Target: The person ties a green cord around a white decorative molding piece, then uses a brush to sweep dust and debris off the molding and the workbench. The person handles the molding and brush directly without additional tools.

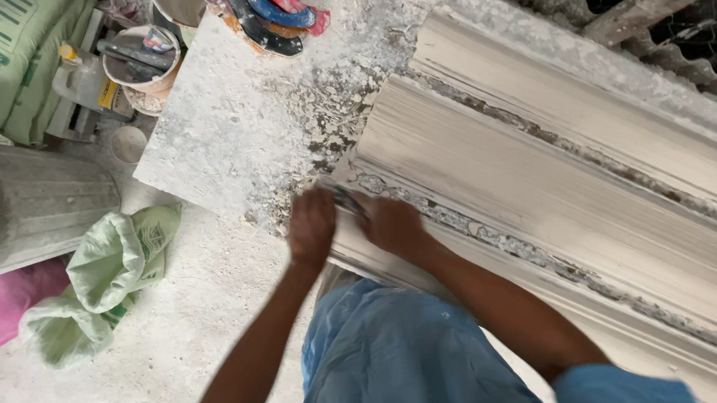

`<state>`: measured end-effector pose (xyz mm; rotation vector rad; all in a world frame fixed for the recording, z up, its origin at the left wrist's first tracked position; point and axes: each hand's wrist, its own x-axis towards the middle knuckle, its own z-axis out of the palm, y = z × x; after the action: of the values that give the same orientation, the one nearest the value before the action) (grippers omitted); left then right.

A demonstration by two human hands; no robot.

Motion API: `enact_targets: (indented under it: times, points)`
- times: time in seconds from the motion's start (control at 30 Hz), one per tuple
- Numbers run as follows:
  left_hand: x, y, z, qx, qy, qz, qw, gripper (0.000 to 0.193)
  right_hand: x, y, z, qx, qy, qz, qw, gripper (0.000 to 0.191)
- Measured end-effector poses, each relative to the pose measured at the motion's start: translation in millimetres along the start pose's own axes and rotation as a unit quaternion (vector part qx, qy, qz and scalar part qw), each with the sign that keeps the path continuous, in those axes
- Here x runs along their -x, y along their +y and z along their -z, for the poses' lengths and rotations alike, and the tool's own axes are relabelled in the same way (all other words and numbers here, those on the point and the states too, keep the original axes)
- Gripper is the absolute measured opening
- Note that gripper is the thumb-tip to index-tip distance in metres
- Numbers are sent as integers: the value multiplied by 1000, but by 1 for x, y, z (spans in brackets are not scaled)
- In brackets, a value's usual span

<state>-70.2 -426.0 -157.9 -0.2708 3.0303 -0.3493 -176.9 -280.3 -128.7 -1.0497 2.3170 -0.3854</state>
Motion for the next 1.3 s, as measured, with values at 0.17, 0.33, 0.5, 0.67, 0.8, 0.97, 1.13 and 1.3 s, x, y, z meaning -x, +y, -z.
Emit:
enact_targets:
  times: [0.17,0.33,0.5,0.67,0.8,0.97,1.13,1.3]
  points:
    - [1,-2,7,81,227,46,969,51,10,17,13,-149,49,-32,987,44]
    - [25,97,21,686,-36,135,714,41,88,36,18,-254,73,-53,963,62]
    - [18,65,20,734,-111,18,670,50,141,46,-43,-361,88,103,923,82]
    - [-16,-22,23,306,26,-259,916,36,202,103,-91,-93,276,-235,927,58]
    - [-46,-32,21,208,98,-442,867,31,256,125,-92,-8,231,-546,805,108]
    - [-90,-57,21,24,-19,-545,838,44,269,122,-83,-154,301,-512,789,129]
    - [-125,-55,29,58,-1,-618,784,44,266,109,-77,-119,331,-512,784,129]
    - [-115,112,29,203,100,-658,718,9,267,99,-65,-190,351,-545,737,137]
